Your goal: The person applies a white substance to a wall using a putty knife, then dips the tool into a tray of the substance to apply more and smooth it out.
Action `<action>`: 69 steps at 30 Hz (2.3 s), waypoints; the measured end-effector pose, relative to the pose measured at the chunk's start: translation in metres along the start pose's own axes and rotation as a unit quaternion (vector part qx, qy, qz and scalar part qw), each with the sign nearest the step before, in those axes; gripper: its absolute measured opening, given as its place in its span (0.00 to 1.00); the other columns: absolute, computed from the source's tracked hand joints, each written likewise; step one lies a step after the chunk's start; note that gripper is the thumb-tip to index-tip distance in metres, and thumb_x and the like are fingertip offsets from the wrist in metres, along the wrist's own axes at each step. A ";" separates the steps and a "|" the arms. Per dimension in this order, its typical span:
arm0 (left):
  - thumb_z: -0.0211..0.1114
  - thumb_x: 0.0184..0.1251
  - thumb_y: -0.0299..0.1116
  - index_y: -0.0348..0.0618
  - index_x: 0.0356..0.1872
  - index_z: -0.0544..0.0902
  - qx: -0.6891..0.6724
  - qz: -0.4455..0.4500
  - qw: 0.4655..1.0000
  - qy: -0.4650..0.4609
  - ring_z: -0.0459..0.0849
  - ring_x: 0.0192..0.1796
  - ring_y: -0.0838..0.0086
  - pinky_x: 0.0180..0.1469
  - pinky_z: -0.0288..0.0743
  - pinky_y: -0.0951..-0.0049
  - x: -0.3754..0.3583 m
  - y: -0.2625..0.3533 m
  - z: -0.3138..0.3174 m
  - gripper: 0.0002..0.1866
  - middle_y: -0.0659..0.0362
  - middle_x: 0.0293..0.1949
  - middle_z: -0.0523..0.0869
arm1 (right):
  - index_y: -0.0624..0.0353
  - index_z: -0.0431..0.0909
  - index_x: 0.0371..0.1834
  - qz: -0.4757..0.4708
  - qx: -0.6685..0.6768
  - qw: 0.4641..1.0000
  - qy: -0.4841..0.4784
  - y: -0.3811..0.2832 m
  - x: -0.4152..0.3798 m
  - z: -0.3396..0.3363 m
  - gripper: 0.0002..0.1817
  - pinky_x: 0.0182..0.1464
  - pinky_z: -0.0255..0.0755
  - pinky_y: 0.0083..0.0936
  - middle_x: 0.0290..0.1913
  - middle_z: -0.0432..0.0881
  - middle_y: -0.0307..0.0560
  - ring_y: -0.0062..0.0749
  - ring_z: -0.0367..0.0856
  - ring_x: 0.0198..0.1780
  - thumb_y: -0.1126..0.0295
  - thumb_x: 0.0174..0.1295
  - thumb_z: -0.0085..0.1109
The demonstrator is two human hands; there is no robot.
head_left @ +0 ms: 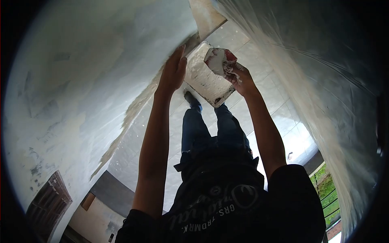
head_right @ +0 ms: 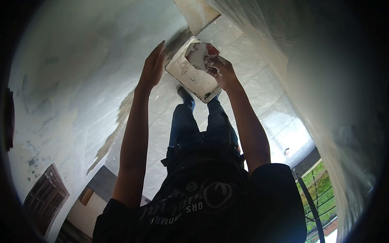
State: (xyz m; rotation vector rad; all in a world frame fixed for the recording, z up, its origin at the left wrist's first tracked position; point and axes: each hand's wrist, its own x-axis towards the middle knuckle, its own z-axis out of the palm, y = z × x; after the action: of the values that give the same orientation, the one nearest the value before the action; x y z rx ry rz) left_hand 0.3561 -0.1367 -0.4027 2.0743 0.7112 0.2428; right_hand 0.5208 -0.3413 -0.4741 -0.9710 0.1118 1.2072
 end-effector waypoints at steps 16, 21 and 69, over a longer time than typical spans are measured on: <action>0.44 0.74 0.37 0.31 0.68 0.68 -0.037 -0.085 0.990 -0.108 0.66 0.73 0.57 0.74 0.54 0.66 0.049 -0.158 0.057 0.27 0.41 0.68 0.71 | 0.63 0.75 0.52 0.023 0.019 0.992 0.119 0.139 0.109 -0.042 0.15 0.54 0.81 0.35 0.46 0.80 0.46 0.33 0.82 0.48 0.78 0.62 0.58; 0.44 0.75 0.38 0.31 0.67 0.69 -0.067 -0.078 0.986 -0.130 0.68 0.72 0.59 0.74 0.55 0.67 0.066 -0.201 0.078 0.26 0.42 0.67 0.72 | 0.66 0.78 0.52 -0.045 -0.113 0.961 0.247 0.176 0.145 -0.046 0.18 0.45 0.83 0.30 0.43 0.83 0.49 0.33 0.84 0.43 0.77 0.56 0.60; 0.34 0.79 0.46 0.39 0.77 0.52 -0.148 -0.115 0.959 -0.211 0.53 0.78 0.60 0.78 0.38 0.64 0.086 -0.259 0.115 0.31 0.44 0.76 0.57 | 0.66 0.80 0.50 0.014 -0.144 0.949 0.279 0.236 0.191 -0.025 0.19 0.40 0.77 0.24 0.37 0.86 0.48 0.26 0.83 0.36 0.77 0.53 0.60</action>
State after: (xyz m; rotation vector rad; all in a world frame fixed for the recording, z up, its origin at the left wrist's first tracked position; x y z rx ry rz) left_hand 0.3723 -0.0572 -0.6871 1.6626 0.6030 -0.2108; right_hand 0.4138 -0.2127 -0.7288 -1.5575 0.4063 0.9597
